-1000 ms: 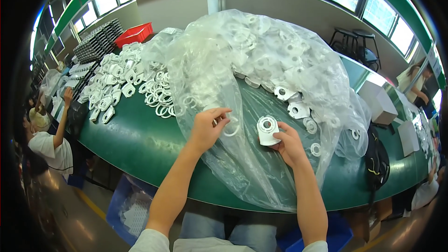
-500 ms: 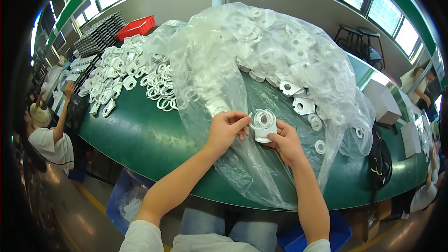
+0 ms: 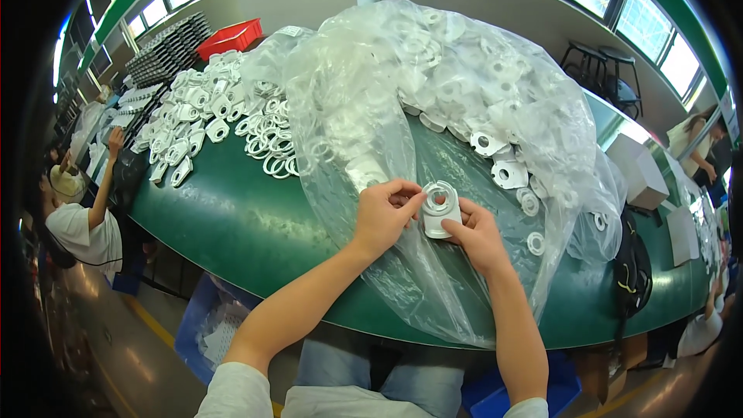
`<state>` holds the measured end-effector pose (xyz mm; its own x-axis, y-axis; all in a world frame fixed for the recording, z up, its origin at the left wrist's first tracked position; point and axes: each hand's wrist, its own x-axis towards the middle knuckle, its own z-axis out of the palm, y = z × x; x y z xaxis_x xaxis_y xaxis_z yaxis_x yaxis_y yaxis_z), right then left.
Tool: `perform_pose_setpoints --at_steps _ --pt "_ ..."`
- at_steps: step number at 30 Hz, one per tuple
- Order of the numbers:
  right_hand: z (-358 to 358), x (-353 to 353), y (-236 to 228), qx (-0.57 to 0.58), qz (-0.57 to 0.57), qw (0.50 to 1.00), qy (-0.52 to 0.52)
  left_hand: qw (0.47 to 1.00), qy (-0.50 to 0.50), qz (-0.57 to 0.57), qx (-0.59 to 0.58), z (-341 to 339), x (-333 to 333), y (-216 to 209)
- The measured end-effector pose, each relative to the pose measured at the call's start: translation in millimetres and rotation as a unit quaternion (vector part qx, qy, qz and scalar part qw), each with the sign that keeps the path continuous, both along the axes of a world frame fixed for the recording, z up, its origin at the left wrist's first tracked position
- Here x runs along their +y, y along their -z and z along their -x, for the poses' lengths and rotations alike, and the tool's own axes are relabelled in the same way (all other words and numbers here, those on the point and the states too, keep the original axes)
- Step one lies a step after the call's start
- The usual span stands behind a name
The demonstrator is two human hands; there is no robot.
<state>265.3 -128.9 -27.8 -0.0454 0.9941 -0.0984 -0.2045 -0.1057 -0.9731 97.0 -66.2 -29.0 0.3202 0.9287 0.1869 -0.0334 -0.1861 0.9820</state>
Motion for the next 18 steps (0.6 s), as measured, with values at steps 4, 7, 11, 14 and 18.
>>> perform_pose_setpoints --at_steps 4,7,11,14,18 --pt "5.1 0.2 1.8 -0.019 -0.010 1.000 0.022 1.000 -0.015 -0.020 0.017 0.9 -1.0 -1.4" --pt "5.1 0.8 6.0 -0.020 -0.017 0.999 0.037 0.998 -0.013 -0.056 0.025 0.5 -1.9 -2.0" --pt "3.9 1.2 9.1 -0.020 -0.030 0.999 0.037 0.996 -0.018 -0.081 0.030 0.6 -0.9 -1.0" --pt "3.1 1.8 10.0 -0.006 -0.024 0.999 0.038 0.996 -0.022 -0.085 0.028 0.0 -0.1 0.1" --pt "2.6 1.0 9.9 -0.005 -0.028 0.999 0.045 0.992 -0.011 -0.116 0.040 2.2 -0.4 -0.6"
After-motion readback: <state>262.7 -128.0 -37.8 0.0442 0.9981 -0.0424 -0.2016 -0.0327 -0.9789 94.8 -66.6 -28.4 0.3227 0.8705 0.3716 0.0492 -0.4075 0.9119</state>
